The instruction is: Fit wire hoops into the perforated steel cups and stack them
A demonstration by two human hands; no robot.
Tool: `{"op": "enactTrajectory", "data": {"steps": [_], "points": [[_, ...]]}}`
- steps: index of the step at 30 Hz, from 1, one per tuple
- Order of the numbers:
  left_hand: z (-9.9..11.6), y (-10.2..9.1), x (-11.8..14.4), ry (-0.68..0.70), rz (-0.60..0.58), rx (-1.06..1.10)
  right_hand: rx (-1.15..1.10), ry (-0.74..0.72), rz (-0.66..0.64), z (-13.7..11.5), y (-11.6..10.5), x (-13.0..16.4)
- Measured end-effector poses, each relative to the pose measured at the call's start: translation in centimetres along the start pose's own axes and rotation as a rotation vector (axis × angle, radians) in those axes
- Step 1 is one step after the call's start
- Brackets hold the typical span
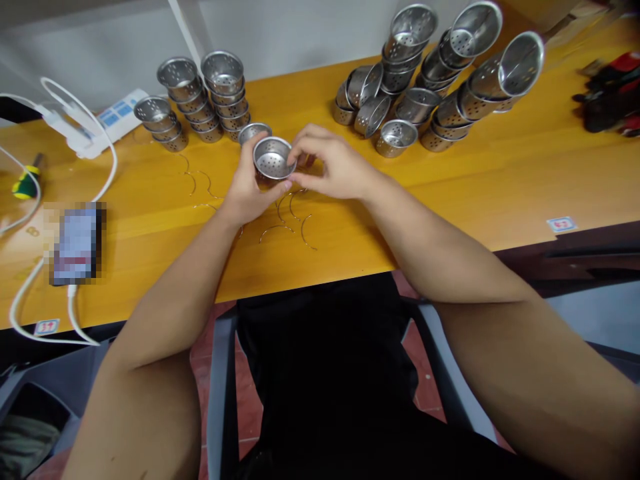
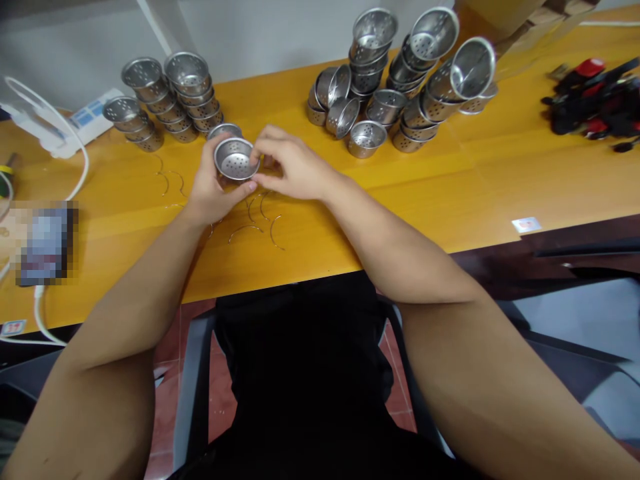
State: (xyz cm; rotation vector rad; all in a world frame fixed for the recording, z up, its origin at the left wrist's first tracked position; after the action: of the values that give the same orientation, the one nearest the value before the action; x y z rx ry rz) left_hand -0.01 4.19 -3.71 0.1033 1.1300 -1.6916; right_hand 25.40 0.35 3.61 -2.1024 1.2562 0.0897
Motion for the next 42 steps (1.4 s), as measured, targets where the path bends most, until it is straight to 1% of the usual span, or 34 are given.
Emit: {"op": "enactTrajectory", "data": {"steps": [1,3,5,7,10,12,14,17,20,24,26,29,32,34,42], "points": [[0.2,-0.3,-0.1,-0.003,0.016,-0.051,-0.023,-0.007,-0.02,-0.1,0.5,0.0],[0.5,-0.8,-0.3,-0.025,0.047,-0.143,-0.052,0.008,-0.013,-0.1,0.8,0.1],[0.4,-1.2,-0.4,-0.041,0.096,-0.165,-0.035,0.06,0.017,0.0,0.2,0.1],[-0.3,-1.4,-0.6,-0.051,0.157,-0.128,0.044,0.11,-0.009,0.2,-0.9,0.2],[-2.1,-1.2,-0.9,-0.091,0.21,-0.032,0.212,0.159,-0.2,0.5,-2.0,0.3],[-3.1,-0.9,-1.0,-0.117,0.217,0.006,0.307,0.209,-0.321,0.7,-2.2,0.4],[-3.6,-0.7,-1.1,-0.118,0.215,0.015,0.379,0.267,-0.371,0.7,-1.9,0.3],[-3.6,-0.4,-1.0,-0.107,0.208,0.003,0.459,0.329,-0.363,0.1,-1.3,0.1],[-3.5,-0.3,-1.0,-0.089,0.206,-0.002,0.533,0.379,-0.361,-1.0,-0.5,0.0],[-3.6,-0.1,-0.9,-0.06,0.21,-0.005,0.652,0.482,-0.381,-2.7,0.2,-0.2],[-3.7,0.0,-0.9,-0.065,0.204,-0.02,0.688,0.541,-0.403,-3.3,0.2,-0.2],[-3.9,0.0,-0.8,-0.08,0.181,-0.03,0.712,0.605,-0.478,-4.0,-0.4,0.1],[-3.8,0.0,-0.7,-0.083,0.168,-0.025,0.745,0.642,-0.534,-4.3,-1.2,0.6],[-3.7,0.1,-0.7,-0.085,0.168,-0.029,0.752,0.665,-0.53,-4.3,-1.5,0.7],[-3.0,0.1,-0.6,-0.105,0.156,-0.049,0.81,0.675,-0.52,-3.6,-0.3,0.5]]}}
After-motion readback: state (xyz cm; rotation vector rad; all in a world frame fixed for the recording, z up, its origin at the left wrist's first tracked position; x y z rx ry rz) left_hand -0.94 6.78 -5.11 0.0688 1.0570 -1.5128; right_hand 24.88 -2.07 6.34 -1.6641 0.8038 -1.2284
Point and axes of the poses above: each hand's wrist, its own x-axis away from the middle knuckle, its own y-axis out of the palm, z = x × y, the point moved 3 cm from there along -x, towards the middle knuckle, and after that the axes turned 14 degrees about -x, right-handed, at the moved point
